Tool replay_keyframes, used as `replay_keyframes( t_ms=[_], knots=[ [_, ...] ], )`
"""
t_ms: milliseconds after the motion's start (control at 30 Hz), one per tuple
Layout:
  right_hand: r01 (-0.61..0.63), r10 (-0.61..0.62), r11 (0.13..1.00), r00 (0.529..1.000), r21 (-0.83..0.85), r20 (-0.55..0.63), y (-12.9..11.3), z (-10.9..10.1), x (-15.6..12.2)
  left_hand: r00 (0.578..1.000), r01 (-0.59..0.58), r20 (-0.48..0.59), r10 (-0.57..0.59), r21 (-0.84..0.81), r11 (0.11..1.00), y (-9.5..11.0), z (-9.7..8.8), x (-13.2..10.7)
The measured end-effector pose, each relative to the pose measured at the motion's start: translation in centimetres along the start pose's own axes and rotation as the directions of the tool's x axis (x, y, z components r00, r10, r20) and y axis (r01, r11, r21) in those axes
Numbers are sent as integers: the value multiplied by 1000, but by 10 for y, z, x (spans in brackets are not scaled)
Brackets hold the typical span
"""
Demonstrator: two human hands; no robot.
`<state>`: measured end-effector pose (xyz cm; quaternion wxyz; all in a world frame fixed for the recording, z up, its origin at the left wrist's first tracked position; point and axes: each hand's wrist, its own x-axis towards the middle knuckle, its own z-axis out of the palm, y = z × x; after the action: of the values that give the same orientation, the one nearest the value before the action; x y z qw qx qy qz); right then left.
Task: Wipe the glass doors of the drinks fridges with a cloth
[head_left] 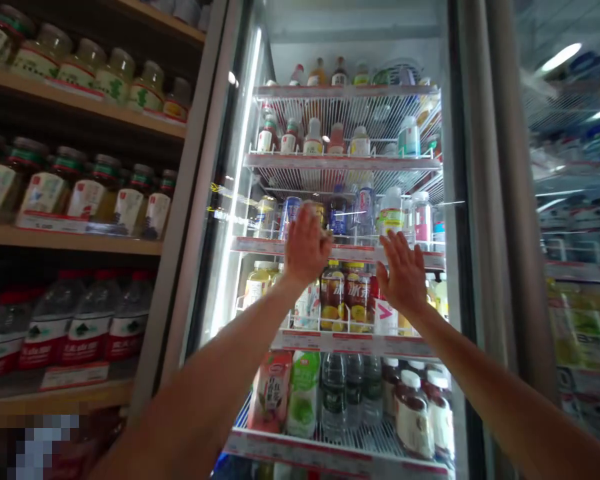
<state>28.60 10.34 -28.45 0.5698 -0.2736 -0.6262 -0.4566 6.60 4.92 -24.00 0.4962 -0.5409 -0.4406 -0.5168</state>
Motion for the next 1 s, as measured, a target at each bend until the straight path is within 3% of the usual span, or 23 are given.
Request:
replay_keyframes(
  t_ms=[67, 133, 233, 300, 367, 467, 500, 567, 667, 733, 800, 867, 933, 1000],
  knots=[
    [15, -15, 1000, 1000, 5, 6, 2, -1, -1, 989, -135, 61, 135, -5, 991, 13, 7, -3],
    [19, -20, 1000, 1000, 6, 9, 3, -2, -1, 988, -145, 62, 144, 8, 989, -6, -2, -5],
    [15, -15, 1000, 1000, -14, -6, 0, -2, -1, 997, 54, -52, -51, 52, 997, -62, -27, -6],
    [10, -11, 1000, 1000, -29, -18, -1, -1, -1, 980, 167, -125, -158, 64, 984, -78, -33, -9],
    [9, -10, 999, 1000, -31, -22, -1, 0, -1, 983, 152, -114, -144, 61, 986, -66, -26, -14],
    [25, -25, 1000, 1000, -8, -19, 3, -1, -2, 998, -63, 12, 62, 21, 998, -31, -9, -24],
    [34, -34, 999, 999, 1, -18, 4, -1, -3, 992, -117, 43, 117, 5, 993, -27, -7, -26],
    [40, -40, 999, 999, 13, -17, 5, -1, -3, 989, -136, 58, 136, -5, 991, -39, -15, -28],
    [27, -27, 1000, 999, 9, -23, 3, 0, -3, 993, 95, -71, -92, 41, 995, -82, -36, -26],
    [15, -14, 1000, 1000, 4, -28, 2, 0, -3, 969, 214, -139, -204, 54, 975, -92, -41, -26],
    [12, -12, 1000, 1000, 6, -29, 1, 0, -4, 975, 195, -122, -187, 55, 979, -76, -33, -28],
    [16, -15, 1000, 1000, 14, -25, 2, -1, -4, 999, 44, -30, -43, 39, 998, -45, -18, -32],
    [21, -20, 1000, 1000, 21, -18, 4, -1, -4, 989, -129, 74, 128, 0, 992, -24, -9, -35],
    [21, -21, 999, 1000, 26, -9, 5, -2, -4, 974, -193, 121, 194, -19, 981, -27, -12, -34]
  ],
)
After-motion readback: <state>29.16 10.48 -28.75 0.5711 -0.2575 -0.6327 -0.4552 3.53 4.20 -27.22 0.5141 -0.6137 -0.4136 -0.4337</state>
